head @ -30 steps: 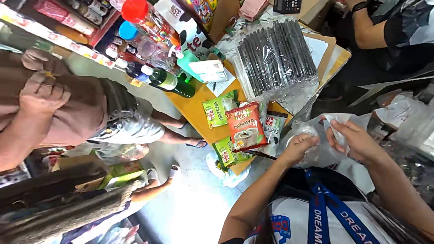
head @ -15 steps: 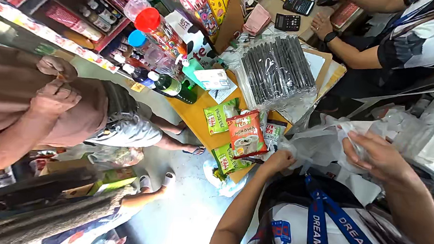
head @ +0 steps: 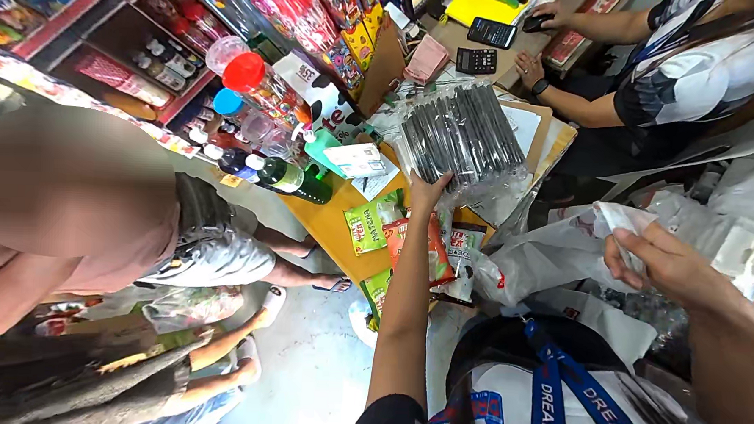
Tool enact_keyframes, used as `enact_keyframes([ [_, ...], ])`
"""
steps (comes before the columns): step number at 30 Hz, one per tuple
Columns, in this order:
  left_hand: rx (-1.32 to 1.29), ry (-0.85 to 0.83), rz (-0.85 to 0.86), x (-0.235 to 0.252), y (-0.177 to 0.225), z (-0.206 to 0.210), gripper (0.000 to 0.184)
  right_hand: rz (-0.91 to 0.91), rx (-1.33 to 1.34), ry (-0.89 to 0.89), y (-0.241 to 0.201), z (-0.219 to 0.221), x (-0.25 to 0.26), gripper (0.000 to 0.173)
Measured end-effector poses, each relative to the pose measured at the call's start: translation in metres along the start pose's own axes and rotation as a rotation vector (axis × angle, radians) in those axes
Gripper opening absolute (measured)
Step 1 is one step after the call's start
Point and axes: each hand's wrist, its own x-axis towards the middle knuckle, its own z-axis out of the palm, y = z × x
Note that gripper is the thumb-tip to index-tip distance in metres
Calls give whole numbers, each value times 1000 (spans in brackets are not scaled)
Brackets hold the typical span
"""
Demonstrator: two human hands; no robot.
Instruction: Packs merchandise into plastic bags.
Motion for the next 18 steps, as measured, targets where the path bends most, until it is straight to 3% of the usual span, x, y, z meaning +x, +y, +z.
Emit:
enact_keyframes([
  [4,-230,-64,32,-4,-10,-1,81,-122,46,0,10,-8,-6,26],
  [8,-553,-133,105,-29,5,-19,54,-77,12,-55,7,-15,-10,38],
  [10,-563,-202,181,-55,14,-44,52,-26,-37,-110,0,-16,-8,31],
  [14,-414,-255,389,-113,23,-107,66,41,-104,-157,-16,-22,1,17],
  [18,-434,-352,645,-153,20,-147,52,31,-14,-162,-29,-26,11,14],
])
